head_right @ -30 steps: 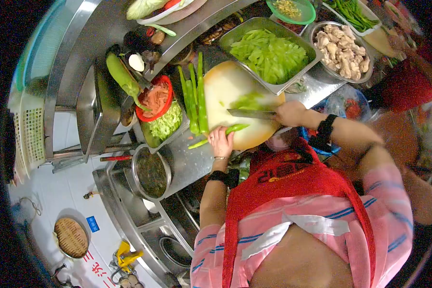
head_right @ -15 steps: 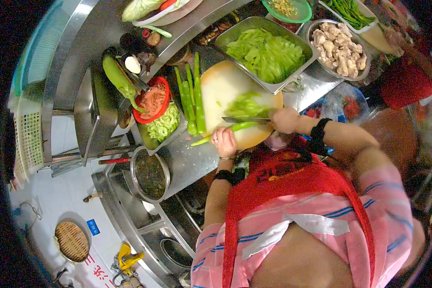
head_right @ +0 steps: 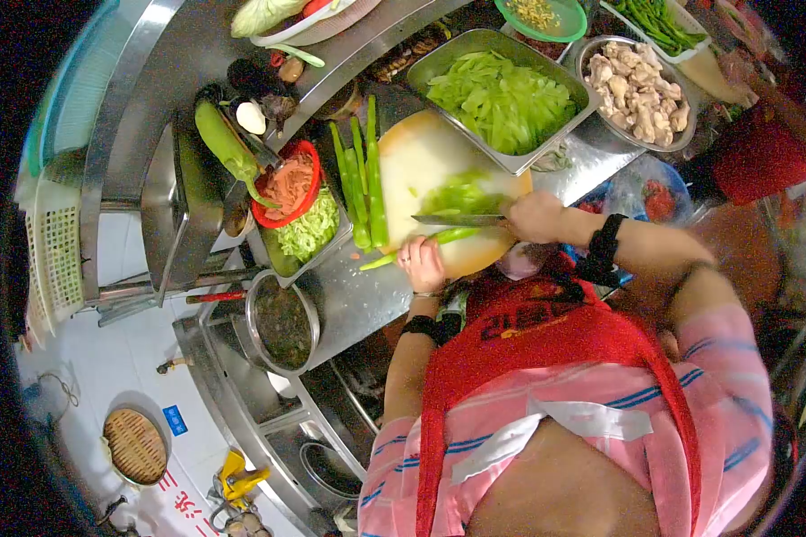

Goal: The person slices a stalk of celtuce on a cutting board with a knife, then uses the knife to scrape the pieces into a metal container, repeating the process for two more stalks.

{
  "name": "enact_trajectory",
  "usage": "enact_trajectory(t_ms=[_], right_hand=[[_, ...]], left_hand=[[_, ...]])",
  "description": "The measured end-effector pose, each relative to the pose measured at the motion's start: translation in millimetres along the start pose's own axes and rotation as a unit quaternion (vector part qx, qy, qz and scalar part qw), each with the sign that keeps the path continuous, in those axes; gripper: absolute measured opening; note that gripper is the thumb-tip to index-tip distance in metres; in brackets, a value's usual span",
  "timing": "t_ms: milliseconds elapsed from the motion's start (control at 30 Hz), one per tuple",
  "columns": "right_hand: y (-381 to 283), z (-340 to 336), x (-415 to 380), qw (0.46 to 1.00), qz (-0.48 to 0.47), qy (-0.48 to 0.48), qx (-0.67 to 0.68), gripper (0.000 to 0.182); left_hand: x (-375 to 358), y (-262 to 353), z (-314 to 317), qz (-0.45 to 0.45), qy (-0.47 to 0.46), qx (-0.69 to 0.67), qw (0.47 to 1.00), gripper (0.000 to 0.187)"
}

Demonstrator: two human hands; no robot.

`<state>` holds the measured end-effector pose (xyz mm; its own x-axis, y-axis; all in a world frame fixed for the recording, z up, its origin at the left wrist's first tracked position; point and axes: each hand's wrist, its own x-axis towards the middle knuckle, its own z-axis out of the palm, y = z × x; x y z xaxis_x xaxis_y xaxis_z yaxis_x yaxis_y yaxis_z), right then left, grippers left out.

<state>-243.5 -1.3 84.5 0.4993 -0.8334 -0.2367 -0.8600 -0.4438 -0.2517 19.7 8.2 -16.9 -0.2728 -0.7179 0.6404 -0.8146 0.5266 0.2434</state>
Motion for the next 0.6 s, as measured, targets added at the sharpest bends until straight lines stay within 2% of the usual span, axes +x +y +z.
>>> enact_trajectory(t_ms=[167, 267, 367, 500, 600], right_hand=[[0, 32, 6, 1.000, 0.006, 0.025, 0.002, 0.035], [5, 17, 7, 0.999, -0.015, -0.020, -0.029, 0.035], [0, 5, 0, 1.000, -0.013, 0.001, -0.005, 0.035], [-2, 30, 11, 0.999, -0.004, 0.034, -0.001, 0.034], [-2, 19, 7, 1.000, -0.009, 0.012, -0.006, 0.033]], left_hand=[[0, -1, 0, 0.015, 0.002, 0.025, 1.000, 0.015], [-3, -4, 2, 0.020, 0.001, 0.022, 1.000, 0.015], [-4, -1, 2, -0.001, -0.003, 0.010, 1.000, 0.015], [3, -2, 0, 0.015, 0.011, 0.015, 1.000, 0.017], [-2, -2, -2, 0.008, -0.006, 0.018, 1.000, 0.018]])
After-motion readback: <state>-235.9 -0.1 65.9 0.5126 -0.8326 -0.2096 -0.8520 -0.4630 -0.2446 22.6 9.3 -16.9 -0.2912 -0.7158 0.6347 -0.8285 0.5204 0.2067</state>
